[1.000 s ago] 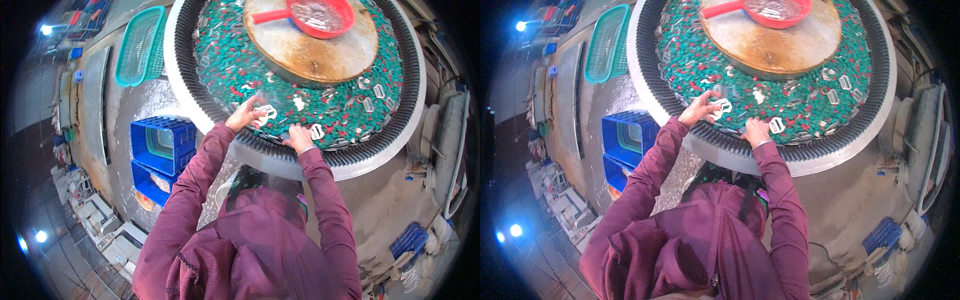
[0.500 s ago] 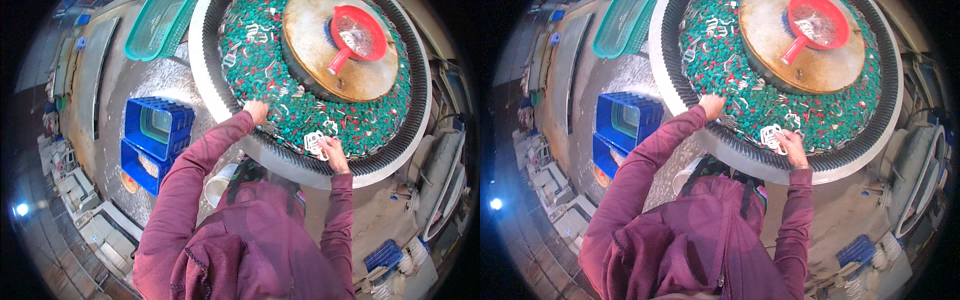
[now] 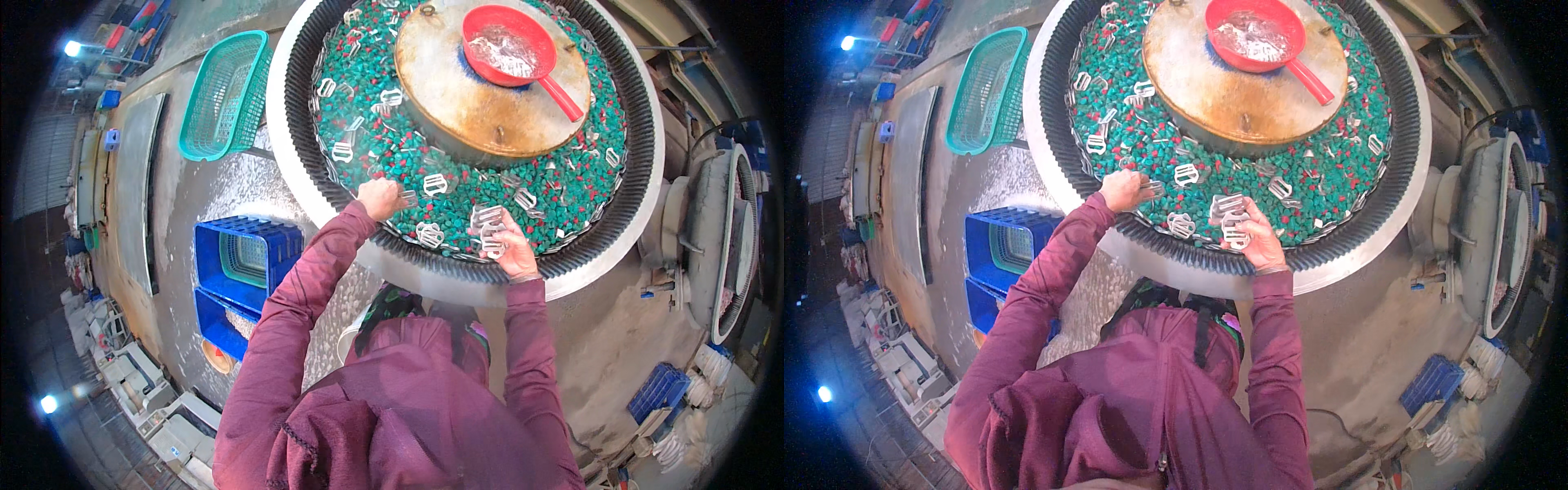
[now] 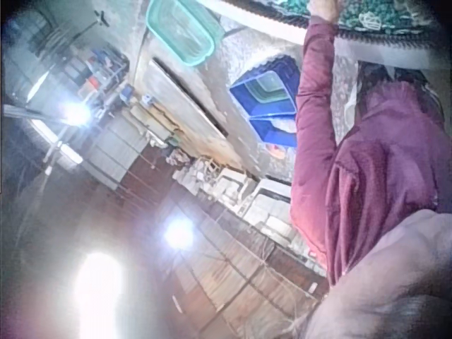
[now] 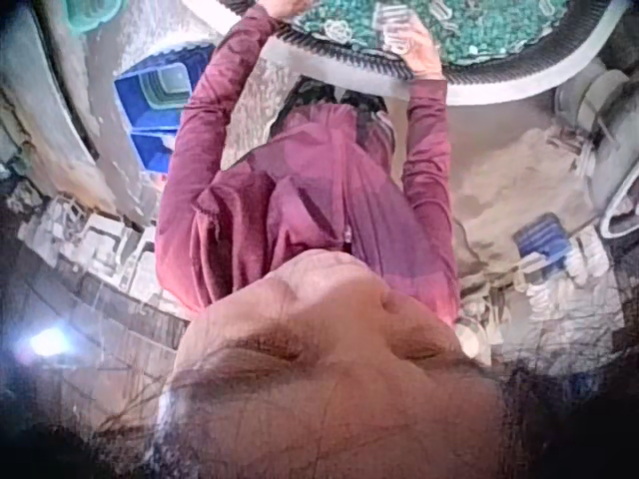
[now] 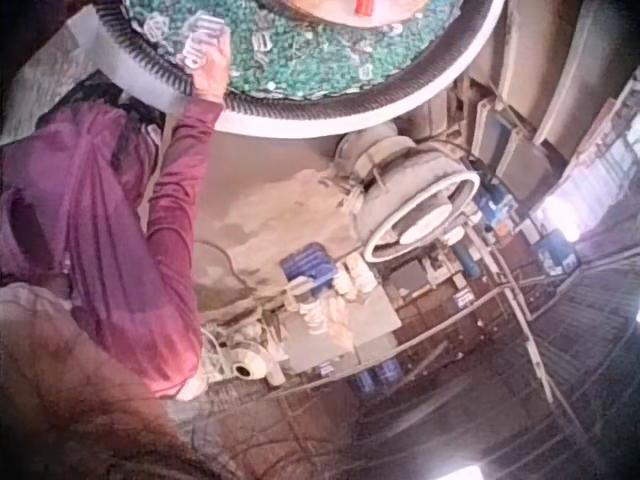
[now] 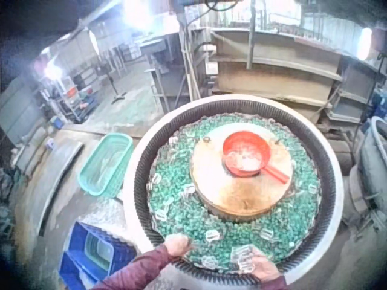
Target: The person picks small metal fasteners from a rotating vibratory bowl filled with green and red plastic pieces and places them into a red scoop. The person then transfers the collected fasteners from the scoop into a green basket.
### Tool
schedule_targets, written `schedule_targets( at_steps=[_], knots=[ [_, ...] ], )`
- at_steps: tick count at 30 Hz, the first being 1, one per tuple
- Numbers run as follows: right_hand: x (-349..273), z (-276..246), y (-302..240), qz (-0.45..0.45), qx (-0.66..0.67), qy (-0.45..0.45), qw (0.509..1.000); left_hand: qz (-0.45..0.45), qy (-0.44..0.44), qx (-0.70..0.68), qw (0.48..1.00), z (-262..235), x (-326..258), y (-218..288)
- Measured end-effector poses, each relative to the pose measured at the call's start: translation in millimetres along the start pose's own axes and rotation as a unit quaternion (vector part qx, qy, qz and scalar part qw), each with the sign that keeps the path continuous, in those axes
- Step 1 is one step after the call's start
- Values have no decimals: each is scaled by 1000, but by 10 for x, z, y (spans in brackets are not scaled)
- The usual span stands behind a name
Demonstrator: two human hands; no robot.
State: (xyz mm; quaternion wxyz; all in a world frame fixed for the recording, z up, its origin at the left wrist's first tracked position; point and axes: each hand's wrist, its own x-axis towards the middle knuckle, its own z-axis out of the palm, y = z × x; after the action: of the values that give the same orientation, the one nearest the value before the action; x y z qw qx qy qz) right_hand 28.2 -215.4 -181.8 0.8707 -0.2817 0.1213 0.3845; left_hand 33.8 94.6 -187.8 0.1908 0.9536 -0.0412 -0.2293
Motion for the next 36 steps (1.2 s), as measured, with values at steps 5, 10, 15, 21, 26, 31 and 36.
schedule_targets(
  at_steps=[5, 10, 15, 21, 26, 31, 36],
  knots=[
    [131, 40, -6, -4, -28, -51, 998, 68, -31, -247, 966, -410, 10, 244],
    [250, 310, -4, -3, 28, -25, 999, 107, -94, -513, 846, -911, -180, 818],
    [414, 453, 27, -24, -27, -30, 999, 245, 167, -314, 902, -795, 114, 1028],
    [833, 1056, -928, -136, -95, 101, 981, 119, 262, -322, 902, -1517, 907, 1190],
    [1525, 1367, -1890, -253, -89, 50, 962, 95, 368, -183, 907, -1999, 2167, 1423],
    [1480, 1349, -2073, -292, -243, 81, 922, 166, 293, -71, 939, -1744, 2401, 1203],
    [604, 414, -1083, -48, -524, 171, 833, 111, -10, 104, 988, -487, 830, 455]
  ],
)
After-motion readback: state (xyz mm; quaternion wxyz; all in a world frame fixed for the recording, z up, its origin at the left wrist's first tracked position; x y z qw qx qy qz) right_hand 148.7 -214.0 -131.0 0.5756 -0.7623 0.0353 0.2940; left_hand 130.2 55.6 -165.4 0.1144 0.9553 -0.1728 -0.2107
